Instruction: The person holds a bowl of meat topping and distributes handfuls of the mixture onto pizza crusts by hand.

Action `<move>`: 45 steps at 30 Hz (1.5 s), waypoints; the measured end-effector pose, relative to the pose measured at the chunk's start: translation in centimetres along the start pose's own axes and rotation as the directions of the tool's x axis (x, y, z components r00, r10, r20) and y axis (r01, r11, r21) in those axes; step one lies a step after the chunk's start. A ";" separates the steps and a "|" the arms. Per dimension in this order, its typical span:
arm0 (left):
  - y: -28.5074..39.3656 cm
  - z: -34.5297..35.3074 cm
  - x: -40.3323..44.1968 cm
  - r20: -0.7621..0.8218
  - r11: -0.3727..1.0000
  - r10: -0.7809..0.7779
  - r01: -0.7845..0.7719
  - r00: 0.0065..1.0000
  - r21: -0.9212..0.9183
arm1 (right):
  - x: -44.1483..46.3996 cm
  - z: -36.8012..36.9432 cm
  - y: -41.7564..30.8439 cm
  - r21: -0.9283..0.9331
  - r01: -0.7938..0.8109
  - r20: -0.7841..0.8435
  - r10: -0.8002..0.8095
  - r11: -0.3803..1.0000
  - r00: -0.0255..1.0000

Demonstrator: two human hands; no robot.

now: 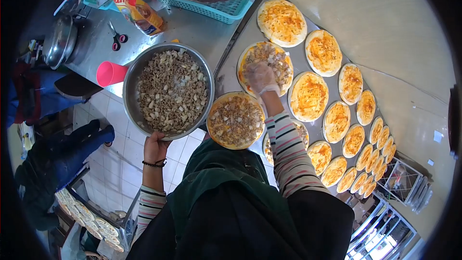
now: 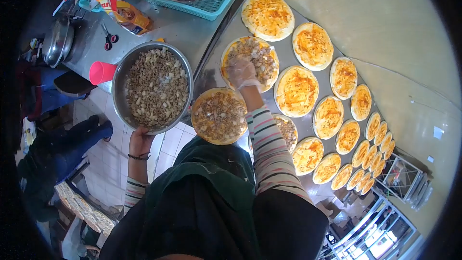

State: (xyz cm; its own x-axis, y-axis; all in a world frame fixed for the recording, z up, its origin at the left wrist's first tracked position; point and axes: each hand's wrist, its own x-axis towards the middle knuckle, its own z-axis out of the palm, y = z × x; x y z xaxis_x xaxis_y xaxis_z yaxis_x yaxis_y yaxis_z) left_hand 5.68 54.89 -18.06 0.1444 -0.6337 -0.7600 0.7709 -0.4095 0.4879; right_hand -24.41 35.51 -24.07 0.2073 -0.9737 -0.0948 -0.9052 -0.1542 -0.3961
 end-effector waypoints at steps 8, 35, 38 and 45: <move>0.0 0.4 -0.1 -0.032 0.999 0.039 -0.040 0.999 -0.022 | 3.5 -6.2 5.0 -0.024 -0.232 0.037 0.232 0.973 0.972; -0.1 0.3 0.0 -0.001 0.999 0.039 -0.039 0.999 -0.010 | 6.5 -2.8 3.6 -0.229 0.141 0.198 -0.095 0.963 0.976; 0.0 0.5 -0.3 -0.032 0.999 0.035 -0.034 0.999 0.032 | 5.7 -5.5 0.1 -0.211 0.131 0.188 -0.091 0.969 0.978; -0.1 0.6 -0.1 0.006 0.999 0.037 -0.037 0.999 0.014 | -2.3 -2.7 -17.8 0.371 0.411 0.585 -0.553 0.833 0.594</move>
State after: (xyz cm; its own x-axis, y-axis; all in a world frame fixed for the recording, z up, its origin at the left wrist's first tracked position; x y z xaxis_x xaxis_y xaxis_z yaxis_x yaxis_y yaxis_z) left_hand 5.19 54.59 -17.77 0.1692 -0.6523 -0.7388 0.7561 -0.3949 0.5218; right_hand -9.80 40.06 -14.30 0.8404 -0.3947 -0.3714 -0.5314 -0.4659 -0.7074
